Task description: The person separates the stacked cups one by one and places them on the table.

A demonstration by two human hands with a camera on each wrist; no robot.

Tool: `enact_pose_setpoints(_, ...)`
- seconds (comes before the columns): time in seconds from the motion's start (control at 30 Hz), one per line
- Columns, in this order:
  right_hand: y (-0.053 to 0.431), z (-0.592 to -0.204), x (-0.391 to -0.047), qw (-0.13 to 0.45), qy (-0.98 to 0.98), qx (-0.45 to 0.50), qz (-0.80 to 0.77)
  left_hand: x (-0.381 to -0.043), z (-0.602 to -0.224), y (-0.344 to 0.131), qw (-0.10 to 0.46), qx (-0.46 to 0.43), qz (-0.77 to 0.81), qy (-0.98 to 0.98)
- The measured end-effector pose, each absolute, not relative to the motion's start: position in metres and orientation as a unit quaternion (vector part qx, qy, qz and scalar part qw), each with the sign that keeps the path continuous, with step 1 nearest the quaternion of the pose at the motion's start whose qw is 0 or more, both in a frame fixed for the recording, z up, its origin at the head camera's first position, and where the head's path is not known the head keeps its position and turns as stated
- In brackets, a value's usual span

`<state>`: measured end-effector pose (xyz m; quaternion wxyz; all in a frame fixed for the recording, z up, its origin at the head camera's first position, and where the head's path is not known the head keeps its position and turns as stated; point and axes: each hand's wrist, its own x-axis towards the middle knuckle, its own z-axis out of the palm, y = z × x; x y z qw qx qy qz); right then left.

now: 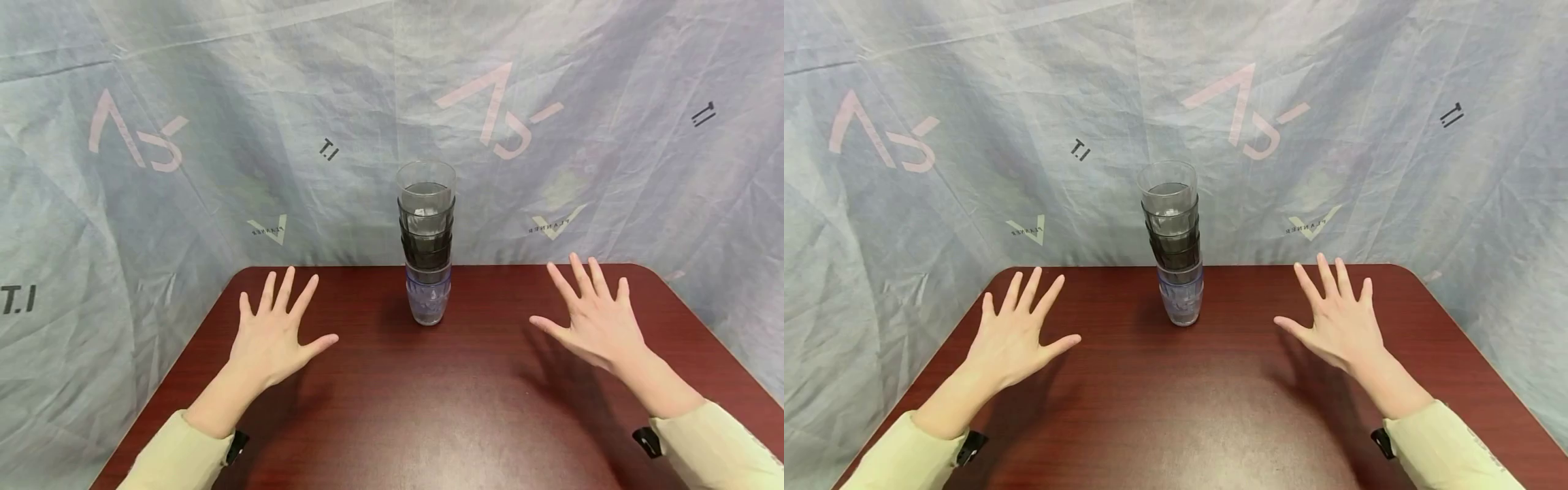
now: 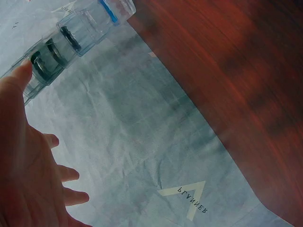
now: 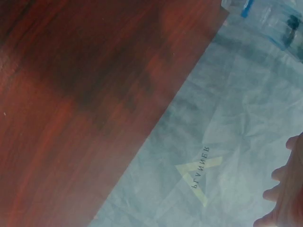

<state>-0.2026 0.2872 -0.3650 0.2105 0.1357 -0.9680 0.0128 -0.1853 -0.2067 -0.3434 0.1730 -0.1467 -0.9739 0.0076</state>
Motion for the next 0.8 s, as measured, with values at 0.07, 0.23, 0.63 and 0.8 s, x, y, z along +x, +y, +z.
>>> enact_pose_setpoints(0.07, 0.286, -0.363, -0.203, 0.210, -0.968, 0.136, 0.009, -0.185, -0.343, -0.206, 0.170, -0.146, 0.009, -0.975)
enact_pose_setpoints(0.23, 0.283, -0.356, -0.206, 0.205, -0.969, 0.137, -0.001, -0.189, -0.344, -0.202, 0.167, -0.145, 0.010, -0.975)
enact_pose_setpoints(0.63, 0.260, -0.330, -0.220, 0.219, -0.963, 0.156, -0.012, -0.212, -0.352, -0.177, 0.155, -0.144, -0.005, -0.977)
enact_pose_setpoints(0.8, 0.248, -0.319, -0.228, 0.218, -0.963, 0.157, -0.008, -0.227, -0.363, -0.158, 0.140, -0.142, -0.029, -0.979)
